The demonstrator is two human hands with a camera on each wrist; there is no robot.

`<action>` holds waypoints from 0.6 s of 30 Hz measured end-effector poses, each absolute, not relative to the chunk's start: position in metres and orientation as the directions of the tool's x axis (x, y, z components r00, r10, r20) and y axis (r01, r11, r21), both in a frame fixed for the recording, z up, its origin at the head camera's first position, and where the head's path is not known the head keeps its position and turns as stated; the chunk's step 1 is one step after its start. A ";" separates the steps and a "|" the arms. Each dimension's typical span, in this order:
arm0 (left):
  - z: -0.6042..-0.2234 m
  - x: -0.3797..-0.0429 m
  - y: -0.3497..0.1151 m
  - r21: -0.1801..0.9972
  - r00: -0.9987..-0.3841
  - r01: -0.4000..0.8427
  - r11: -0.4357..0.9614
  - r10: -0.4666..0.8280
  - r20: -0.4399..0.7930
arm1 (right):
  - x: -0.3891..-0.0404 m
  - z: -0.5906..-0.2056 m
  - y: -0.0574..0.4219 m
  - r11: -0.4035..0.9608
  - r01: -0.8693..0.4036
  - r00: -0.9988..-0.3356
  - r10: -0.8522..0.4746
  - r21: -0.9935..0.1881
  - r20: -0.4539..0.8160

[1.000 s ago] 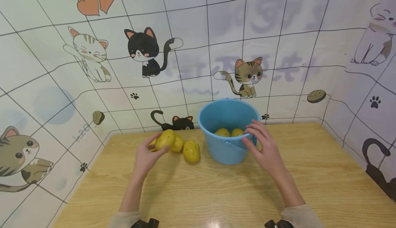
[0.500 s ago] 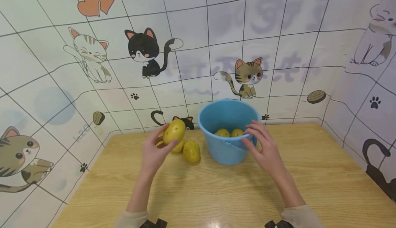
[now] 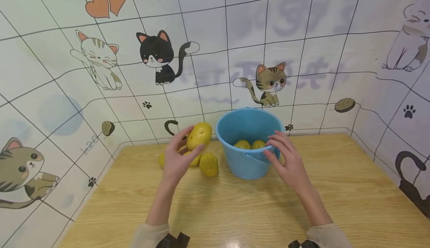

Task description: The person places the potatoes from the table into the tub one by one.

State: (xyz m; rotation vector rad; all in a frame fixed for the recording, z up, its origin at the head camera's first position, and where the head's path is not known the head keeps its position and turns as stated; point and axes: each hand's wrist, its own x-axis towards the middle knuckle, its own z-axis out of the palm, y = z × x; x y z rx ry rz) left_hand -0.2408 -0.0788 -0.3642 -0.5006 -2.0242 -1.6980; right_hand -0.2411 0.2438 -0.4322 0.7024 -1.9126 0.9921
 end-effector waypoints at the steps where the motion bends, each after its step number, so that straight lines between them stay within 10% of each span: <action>1: -0.363 -0.241 -0.077 0.817 -0.829 0.549 0.176 -0.005 0.559 | -0.241 -0.432 0.244 0.529 -0.764 -0.484 -0.092 -0.369 0.870; 18: -0.350 -0.251 -0.036 0.787 -0.799 0.600 0.140 0.072 0.597 | -0.241 -0.433 0.245 0.524 -0.764 -0.495 -0.098 -0.378 0.864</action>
